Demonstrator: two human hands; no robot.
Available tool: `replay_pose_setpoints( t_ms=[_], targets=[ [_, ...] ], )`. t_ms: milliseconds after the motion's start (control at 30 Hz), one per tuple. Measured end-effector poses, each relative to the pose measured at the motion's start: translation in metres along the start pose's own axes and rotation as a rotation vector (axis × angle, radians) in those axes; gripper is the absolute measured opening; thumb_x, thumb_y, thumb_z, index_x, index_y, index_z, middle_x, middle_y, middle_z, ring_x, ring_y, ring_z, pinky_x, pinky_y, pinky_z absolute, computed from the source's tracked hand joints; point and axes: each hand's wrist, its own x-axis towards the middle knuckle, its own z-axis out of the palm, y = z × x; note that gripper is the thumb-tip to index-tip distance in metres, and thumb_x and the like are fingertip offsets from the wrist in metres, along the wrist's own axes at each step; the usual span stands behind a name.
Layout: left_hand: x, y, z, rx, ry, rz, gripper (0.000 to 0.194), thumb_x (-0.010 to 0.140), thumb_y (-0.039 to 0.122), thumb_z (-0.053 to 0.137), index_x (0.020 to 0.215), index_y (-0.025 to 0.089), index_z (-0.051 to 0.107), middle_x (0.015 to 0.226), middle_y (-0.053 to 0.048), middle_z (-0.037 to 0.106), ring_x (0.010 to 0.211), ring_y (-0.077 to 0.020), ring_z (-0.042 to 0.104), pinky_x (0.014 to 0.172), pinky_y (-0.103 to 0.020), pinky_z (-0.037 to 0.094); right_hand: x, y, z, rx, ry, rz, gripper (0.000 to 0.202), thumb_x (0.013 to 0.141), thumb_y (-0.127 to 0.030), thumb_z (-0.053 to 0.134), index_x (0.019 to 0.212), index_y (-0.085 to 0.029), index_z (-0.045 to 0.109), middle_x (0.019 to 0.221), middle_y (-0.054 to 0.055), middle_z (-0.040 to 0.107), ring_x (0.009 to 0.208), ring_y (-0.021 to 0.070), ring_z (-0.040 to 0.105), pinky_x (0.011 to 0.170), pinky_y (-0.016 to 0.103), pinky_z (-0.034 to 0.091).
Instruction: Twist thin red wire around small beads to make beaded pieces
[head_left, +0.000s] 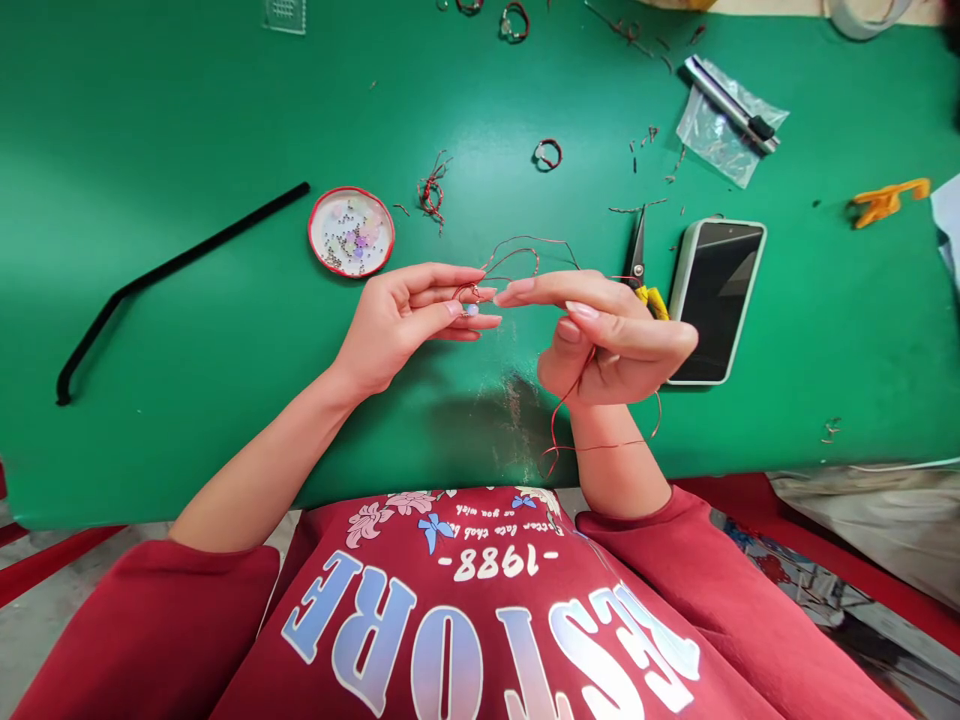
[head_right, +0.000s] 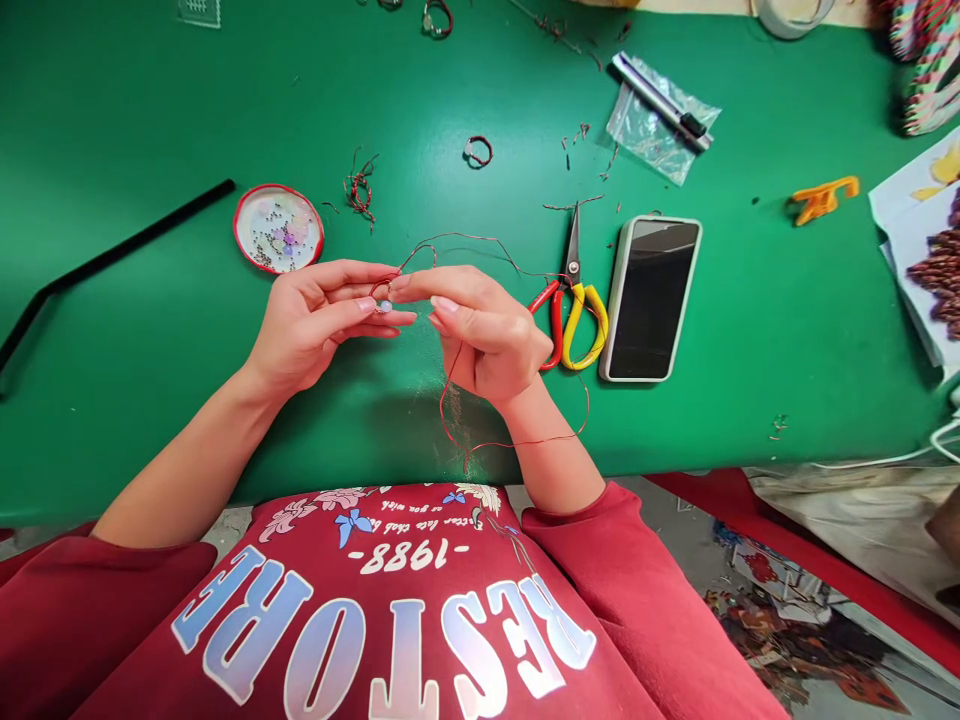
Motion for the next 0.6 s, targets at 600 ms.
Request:
replay_pose_setpoints(
  t_ms=[600],
  targets=[
    [0.003, -0.014, -0.001, 0.319, 0.134, 0.380, 0.027, 0.091, 0.047, 0.067, 0.105, 0.026, 0.074, 0.095, 0.000, 0.081, 0.089, -0.0190, 0.081, 0.073, -0.031, 0.071, 0.002, 0.004, -0.003, -0.244, -0.285, -0.358, 0.008, 0.096, -0.013, 0.055, 0.097, -0.018, 0.061, 0.101, 0.005, 0.078, 0.090, 0.0131, 0.073, 0.067, 0.025, 0.063]
  ],
)
